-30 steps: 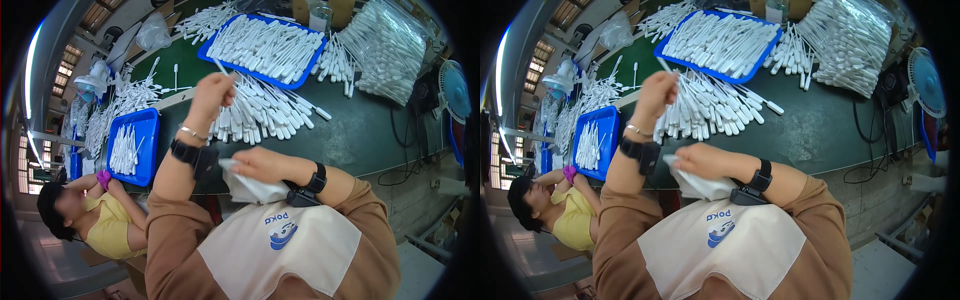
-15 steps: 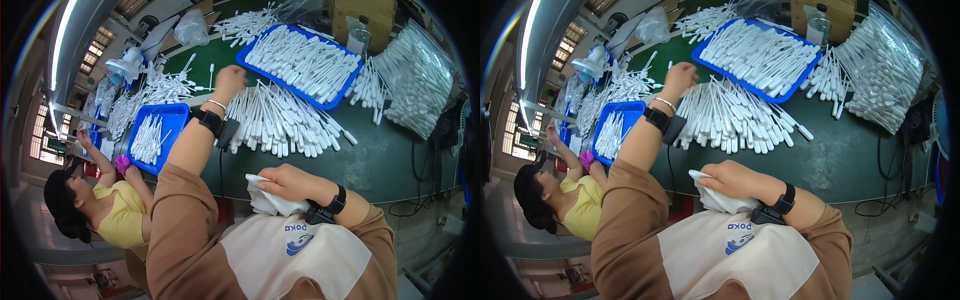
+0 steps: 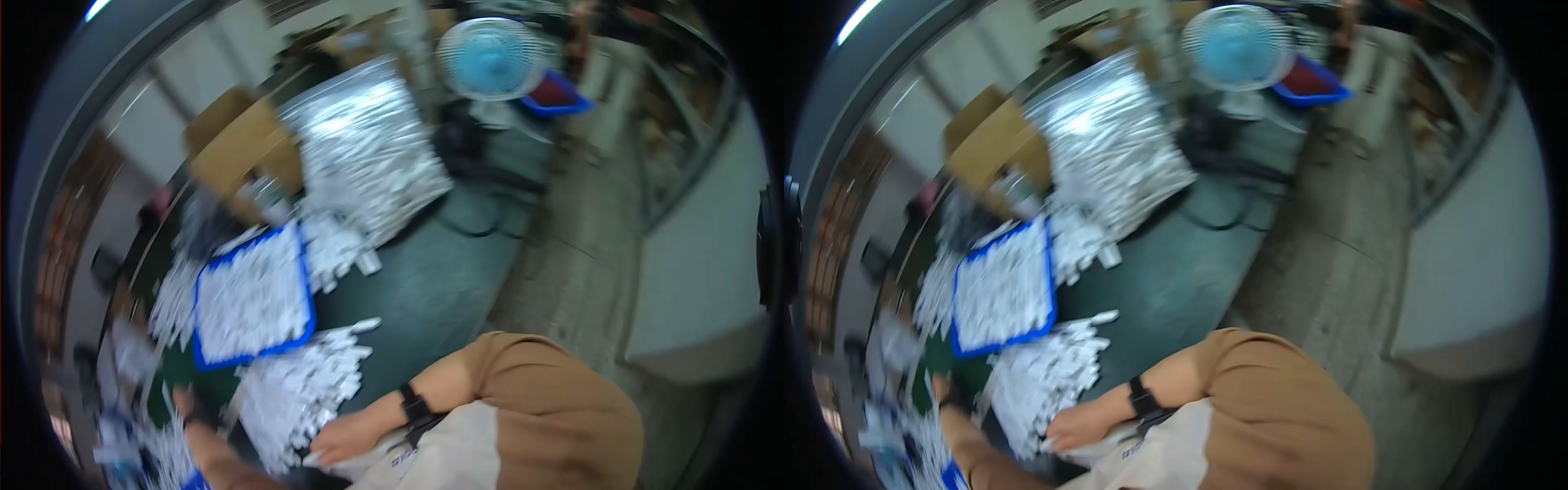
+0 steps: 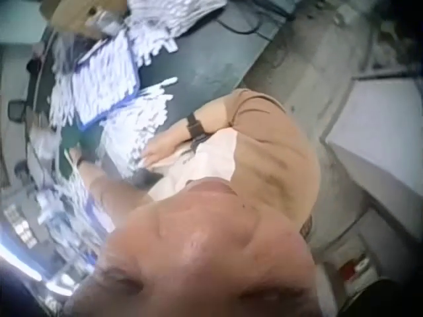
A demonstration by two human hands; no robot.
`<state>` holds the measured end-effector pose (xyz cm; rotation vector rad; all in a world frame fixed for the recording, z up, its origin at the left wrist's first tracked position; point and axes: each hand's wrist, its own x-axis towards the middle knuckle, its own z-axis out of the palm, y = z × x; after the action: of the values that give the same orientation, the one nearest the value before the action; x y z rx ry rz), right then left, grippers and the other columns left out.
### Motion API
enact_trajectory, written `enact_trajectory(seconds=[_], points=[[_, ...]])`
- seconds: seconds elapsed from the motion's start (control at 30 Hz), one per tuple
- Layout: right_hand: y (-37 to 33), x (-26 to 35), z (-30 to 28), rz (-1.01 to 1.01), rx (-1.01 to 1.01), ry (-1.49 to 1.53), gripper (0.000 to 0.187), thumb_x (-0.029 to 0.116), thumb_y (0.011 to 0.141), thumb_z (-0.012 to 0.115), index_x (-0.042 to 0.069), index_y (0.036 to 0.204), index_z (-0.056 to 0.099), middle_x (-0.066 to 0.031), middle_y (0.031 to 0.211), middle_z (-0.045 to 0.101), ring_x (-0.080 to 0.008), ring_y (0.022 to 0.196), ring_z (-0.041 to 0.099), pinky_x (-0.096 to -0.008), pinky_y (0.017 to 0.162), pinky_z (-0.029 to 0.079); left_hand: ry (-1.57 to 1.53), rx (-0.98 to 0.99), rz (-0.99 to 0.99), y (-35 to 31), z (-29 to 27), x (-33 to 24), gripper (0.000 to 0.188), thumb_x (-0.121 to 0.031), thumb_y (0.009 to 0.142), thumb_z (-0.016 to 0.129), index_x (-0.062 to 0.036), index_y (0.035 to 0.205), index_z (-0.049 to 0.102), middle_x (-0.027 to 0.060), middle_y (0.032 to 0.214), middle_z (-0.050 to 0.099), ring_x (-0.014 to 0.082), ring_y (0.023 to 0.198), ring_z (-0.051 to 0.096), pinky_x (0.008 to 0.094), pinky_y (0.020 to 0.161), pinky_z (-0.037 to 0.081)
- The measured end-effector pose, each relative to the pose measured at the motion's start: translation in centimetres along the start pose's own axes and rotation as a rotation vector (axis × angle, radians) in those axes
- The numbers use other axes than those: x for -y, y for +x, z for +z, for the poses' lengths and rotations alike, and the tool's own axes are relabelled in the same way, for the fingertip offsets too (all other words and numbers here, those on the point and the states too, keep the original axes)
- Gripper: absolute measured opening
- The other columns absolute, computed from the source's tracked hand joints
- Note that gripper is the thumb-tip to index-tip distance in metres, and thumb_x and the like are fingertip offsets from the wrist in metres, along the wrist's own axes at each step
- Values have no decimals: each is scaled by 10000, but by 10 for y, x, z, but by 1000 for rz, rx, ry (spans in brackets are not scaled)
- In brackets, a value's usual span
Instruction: The person picks up a swab from a pile, wipes the tip and handle with a cloth, and places it into a blue tray, repeating this process for several swabs.
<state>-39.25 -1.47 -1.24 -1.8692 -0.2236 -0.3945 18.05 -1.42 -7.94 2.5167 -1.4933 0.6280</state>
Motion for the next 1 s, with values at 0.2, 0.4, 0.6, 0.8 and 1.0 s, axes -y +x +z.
enact_trajectory(seconds=[0.2,0.4,0.6,0.8,1.0], points=[[-21,-2,-11,-38,-188,-27,298,261,804,489,-36,787,487,-214,712,533,-335,663,516,-386,588,391,-1091,494,-400,50,-85,-114,294,-80,780,493,-69,1073,477,23,668,496,97,564,477,213,477,369],[-14,2,-17,113,-485,197,301,271,827,475,-30,851,471,-176,744,529,-254,699,521,-340,630,411,-1682,193,-380,-39,-218,-197,92,-169,846,504,-86,885,505,-16,673,514,20,499,424,125,401,313],[-12,13,-18,-21,-862,286,309,258,817,498,-25,937,470,-159,814,552,-216,781,530,-308,681,421,-940,201,-23,-209,-286,-353,177,-142,829,461,5,808,558,103,643,525,222,559,493,301,522,403],[-22,28,-20,106,-515,346,256,217,804,506,0,939,487,-146,882,546,-223,839,522,-310,668,433,-1043,607,-318,-256,-270,-361,251,-251,855,454,-56,931,592,165,884,565,214,743,528,385,677,418],[1,-33,-12,-436,-643,-776,177,197,689,486,118,837,546,-116,851,506,-288,859,483,-395,690,422,-1765,504,-683,-259,-263,-359,140,-59,774,520,-6,904,528,44,781,547,120,609,529,220,490,445]])
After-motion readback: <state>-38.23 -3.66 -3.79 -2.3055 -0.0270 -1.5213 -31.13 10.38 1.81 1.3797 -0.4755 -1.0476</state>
